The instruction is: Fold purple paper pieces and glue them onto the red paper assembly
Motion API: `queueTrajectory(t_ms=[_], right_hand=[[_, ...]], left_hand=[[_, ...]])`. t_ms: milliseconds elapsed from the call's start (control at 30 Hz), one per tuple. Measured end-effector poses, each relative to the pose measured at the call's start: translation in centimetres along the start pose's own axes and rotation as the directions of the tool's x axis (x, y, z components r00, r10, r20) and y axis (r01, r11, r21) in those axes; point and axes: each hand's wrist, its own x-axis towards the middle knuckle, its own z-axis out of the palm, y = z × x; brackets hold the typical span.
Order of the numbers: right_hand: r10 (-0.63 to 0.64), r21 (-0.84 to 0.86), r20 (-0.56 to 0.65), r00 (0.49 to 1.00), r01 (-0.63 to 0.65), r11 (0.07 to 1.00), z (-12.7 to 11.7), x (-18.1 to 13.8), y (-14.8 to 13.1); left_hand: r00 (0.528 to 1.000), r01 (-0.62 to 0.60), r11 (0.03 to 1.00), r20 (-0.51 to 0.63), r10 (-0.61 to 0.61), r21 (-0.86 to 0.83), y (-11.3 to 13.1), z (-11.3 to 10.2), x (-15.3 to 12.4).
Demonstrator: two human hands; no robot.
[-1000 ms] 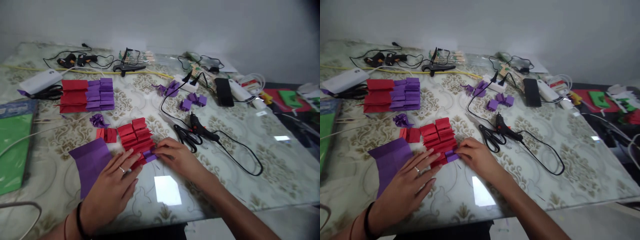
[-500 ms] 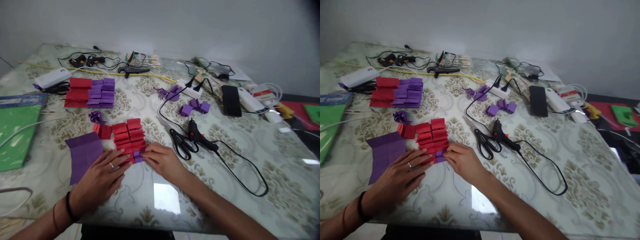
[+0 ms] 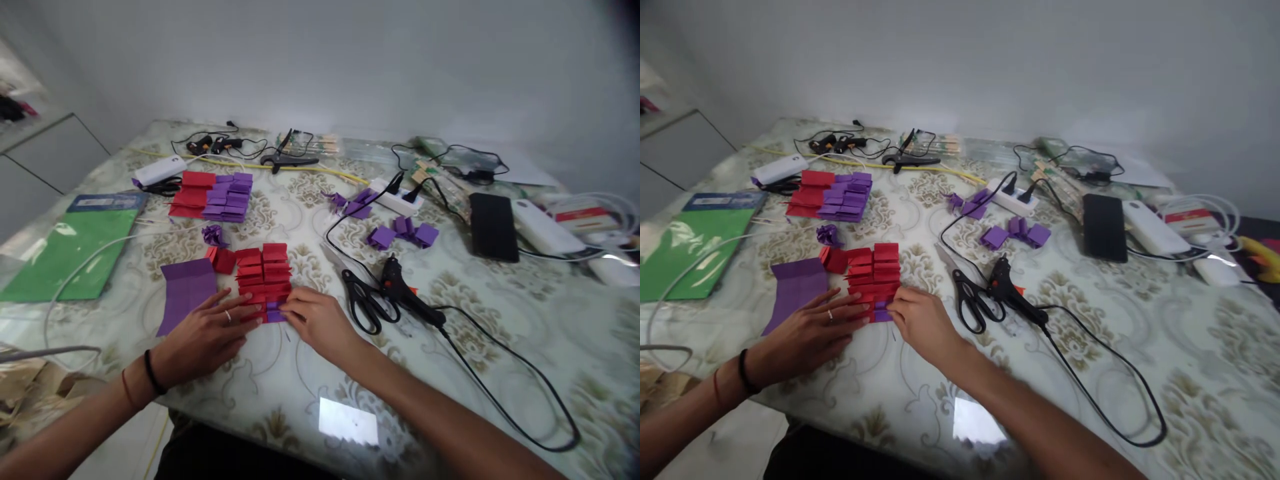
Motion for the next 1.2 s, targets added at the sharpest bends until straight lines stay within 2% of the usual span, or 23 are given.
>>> queueTrajectory(t_ms=[200, 400, 500, 700, 867, 1200], right_hand=[[0.075, -0.003, 0.001, 0.997, -0.075, 0.997, -0.9, -0.2, -0.8], [0.191, 0.136, -0.01, 0.982, -0.188, 0.973, -2.2, 0.1, -1.6], [0.224, 0.167, 0.028, 0.974, -0.225, 0.96, -2.4, 0.4, -1.4], [0.176, 0.206, 0.074, 0.982, -0.188, 0.96, -2.5, 0.3, -0.6], [0.204, 0.251, 0.075, 0.976, -0.216, 0.944, -2.5, -0.1, -0.6], [0.279, 0.246, 0.087, 0.956, -0.292, 0.924, -2.1, -0.3, -1.1]], left_hand=[[0.995, -0.062, 0.998, -0.075, 0.061, -0.012, -0.4, -0.6, 1.1], [0.988, -0.117, 0.989, -0.113, 0.107, -0.088, -1.1, -1.7, 4.1], [0.988, -0.058, 0.988, -0.153, 0.035, -0.144, -1.3, -1.1, 5.0], [0.967, 0.027, 0.975, -0.243, -0.082, -0.22, -1.0, 0.7, 5.7], [0.956, -0.007, 0.962, -0.283, -0.073, -0.272, -0.8, 1.3, 6.0], [0.946, -0.014, 0.98, -0.319, -0.052, -0.199, -0.8, 1.7, 6.3]])
